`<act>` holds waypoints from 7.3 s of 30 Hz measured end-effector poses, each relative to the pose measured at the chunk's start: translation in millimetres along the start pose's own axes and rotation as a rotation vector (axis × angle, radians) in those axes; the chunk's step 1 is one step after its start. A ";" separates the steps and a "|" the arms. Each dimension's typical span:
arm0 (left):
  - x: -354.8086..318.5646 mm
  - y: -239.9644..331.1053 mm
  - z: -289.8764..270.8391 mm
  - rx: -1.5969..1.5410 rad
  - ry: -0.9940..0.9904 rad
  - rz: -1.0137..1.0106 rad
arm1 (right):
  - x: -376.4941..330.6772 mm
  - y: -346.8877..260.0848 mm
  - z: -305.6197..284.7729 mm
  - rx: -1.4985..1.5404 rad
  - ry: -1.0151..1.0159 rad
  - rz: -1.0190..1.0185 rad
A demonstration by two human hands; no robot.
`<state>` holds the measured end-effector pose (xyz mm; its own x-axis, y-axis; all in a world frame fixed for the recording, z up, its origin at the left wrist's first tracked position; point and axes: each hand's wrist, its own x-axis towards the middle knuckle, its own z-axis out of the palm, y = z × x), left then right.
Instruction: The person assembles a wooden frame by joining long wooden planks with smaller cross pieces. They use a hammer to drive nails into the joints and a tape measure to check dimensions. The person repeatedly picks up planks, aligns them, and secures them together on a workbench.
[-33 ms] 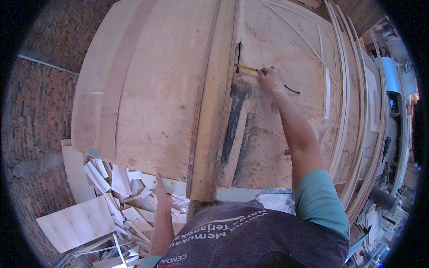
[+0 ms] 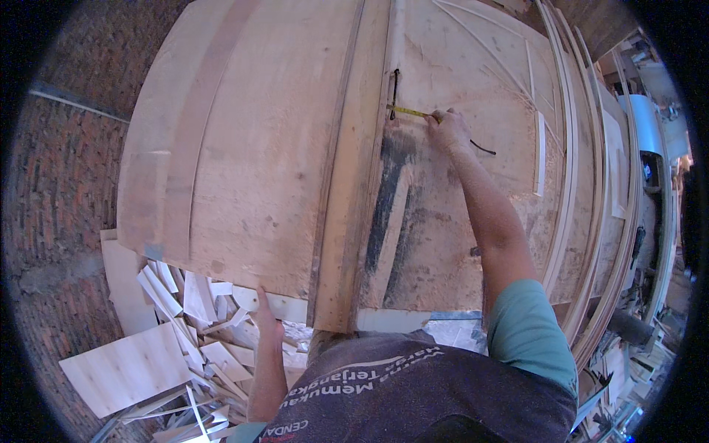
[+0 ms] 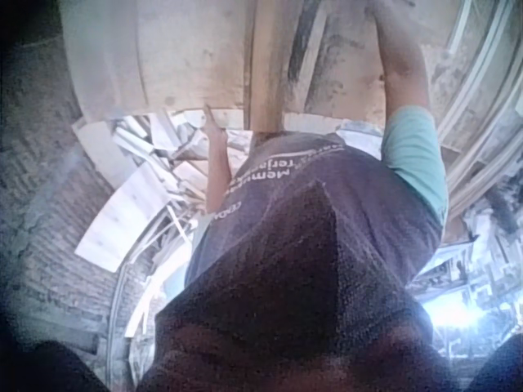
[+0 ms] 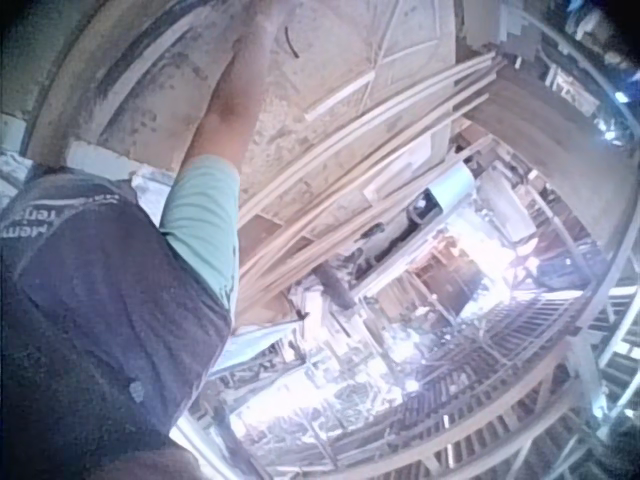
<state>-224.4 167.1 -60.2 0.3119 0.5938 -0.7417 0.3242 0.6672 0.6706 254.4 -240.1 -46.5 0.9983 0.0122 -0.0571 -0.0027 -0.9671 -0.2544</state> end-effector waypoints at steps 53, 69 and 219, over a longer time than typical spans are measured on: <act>20.4 0.4 -17.5 -0.083 -0.064 -0.105 | -4.0 -4.0 0.9 0.004 0.055 0.035; 19.9 -2.1 -20.0 -0.056 -0.070 -0.073 | -3.0 -4.8 -0.8 0.010 0.032 0.024; -123.6 -37.3 221.1 1.712 -0.001 0.524 | -257.4 -58.6 3.2 0.261 -0.129 -0.557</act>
<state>-77.5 -30.6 9.9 0.6769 0.5682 -0.4678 0.6730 -0.7352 0.0808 -2.6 -185.8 -20.0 0.8388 0.5429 0.0402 0.4857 -0.7130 -0.5057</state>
